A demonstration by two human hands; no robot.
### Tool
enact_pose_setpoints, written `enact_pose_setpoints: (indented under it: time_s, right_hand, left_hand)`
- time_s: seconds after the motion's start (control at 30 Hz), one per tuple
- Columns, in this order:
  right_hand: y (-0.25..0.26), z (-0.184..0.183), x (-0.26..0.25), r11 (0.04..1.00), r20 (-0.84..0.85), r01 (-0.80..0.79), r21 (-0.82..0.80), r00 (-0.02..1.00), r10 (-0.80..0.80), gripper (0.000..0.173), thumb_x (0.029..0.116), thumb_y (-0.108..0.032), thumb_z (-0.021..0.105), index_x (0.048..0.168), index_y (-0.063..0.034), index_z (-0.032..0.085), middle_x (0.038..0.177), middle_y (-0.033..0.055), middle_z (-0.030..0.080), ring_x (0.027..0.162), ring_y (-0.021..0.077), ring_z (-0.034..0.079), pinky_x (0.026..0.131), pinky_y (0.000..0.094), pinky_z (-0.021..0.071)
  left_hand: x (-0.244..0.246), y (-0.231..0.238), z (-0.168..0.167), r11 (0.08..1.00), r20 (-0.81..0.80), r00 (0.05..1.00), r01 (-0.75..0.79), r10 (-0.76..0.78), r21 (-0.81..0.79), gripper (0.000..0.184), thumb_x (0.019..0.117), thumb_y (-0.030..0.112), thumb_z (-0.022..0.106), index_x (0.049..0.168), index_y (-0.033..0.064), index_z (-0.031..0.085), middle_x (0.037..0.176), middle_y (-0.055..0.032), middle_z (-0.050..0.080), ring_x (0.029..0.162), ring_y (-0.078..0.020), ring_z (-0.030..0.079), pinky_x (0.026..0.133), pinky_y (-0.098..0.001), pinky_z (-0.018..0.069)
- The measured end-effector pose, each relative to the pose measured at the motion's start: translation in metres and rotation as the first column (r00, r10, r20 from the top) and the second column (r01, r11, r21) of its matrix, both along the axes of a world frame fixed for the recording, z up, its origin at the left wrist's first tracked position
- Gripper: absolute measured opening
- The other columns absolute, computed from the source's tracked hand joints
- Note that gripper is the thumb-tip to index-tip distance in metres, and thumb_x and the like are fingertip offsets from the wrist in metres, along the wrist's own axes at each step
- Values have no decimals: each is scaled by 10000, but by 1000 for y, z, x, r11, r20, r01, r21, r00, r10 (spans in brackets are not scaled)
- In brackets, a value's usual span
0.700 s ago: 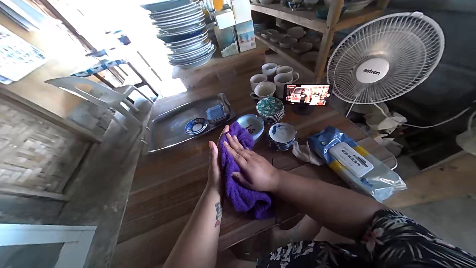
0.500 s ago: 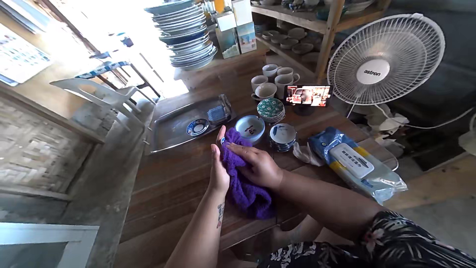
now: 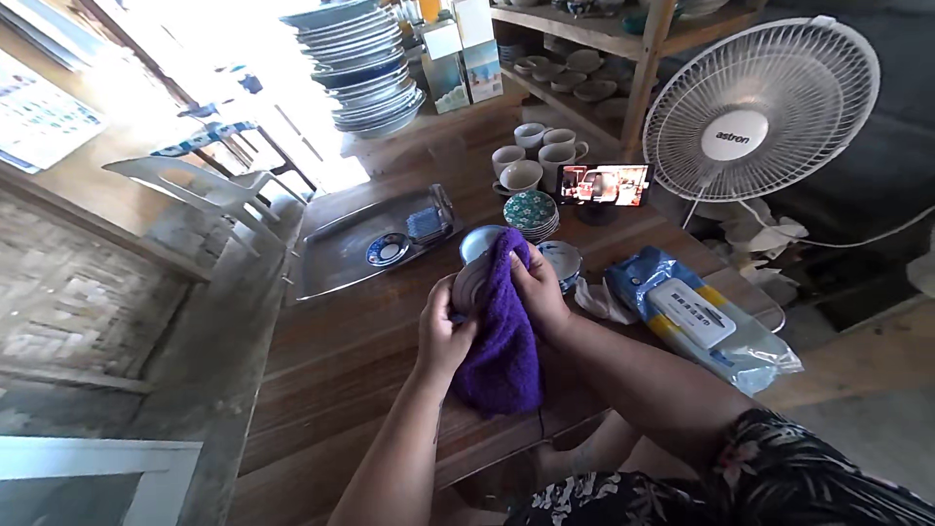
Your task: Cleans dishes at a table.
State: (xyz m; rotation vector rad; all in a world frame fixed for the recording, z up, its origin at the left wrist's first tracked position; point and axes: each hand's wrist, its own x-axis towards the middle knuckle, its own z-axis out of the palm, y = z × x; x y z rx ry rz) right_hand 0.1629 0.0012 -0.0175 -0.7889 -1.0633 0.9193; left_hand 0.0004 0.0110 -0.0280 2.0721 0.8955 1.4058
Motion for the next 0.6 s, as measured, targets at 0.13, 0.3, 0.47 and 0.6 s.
enact_pose_setpoints:
  time_s: [0.13, 0.3, 0.47, 0.6]
  right_hand:
    - [-1, 1, -1, 999, 84, -3, 46, 996, -1, 97, 1028, -145, 571, 1000, -106, 655, 831, -50, 650, 732, -13, 610, 681, 204, 533]
    - [1, -2, -2, 996, 72, -37, 80, 997, 32, 80, 1016, -130, 576, 982, -117, 648, 863, -60, 650, 756, -15, 613, 699, 201, 537]
    - [3, -7, -3, 989, 43, -83, 123, 996, 78, 108, 1034, -127, 540, 1071, -100, 638, 903, -51, 671, 797, -6, 638, 736, 218, 558]
    - [2, -8, -6, 988, -28, -149, 49, 988, 150, 128, 1059, -156, 497, 1117, -127, 607, 894, -60, 671, 794, -2, 644, 735, 225, 563]
  left_hand:
    - [1, -5, 4, 999, -66, 997, -33, 34, 12, 475, 841, 174, 720, 1226, -68, 583, 1080, -99, 683, 970, -1, 640, 869, -189, 525]
    - [0, -2, 2, 996, -62, 997, -29, 34, 87, 363, 864, 142, 670, 1167, -53, 625, 1117, -116, 668, 1070, -74, 621, 965, -255, 499]
    - [-1, 0, 3, 998, 43, 999, 31, -33, 49, 295, 882, 132, 646, 1155, 22, 630, 1308, -77, 597, 1272, -123, 531, 1087, -303, 444]
    - [-1, -2, 1, 1000, 122, 993, 9, -8, -5, 338, 904, 149, 651, 1216, 28, 608, 1279, -40, 630, 1194, -74, 592, 1023, -282, 503]
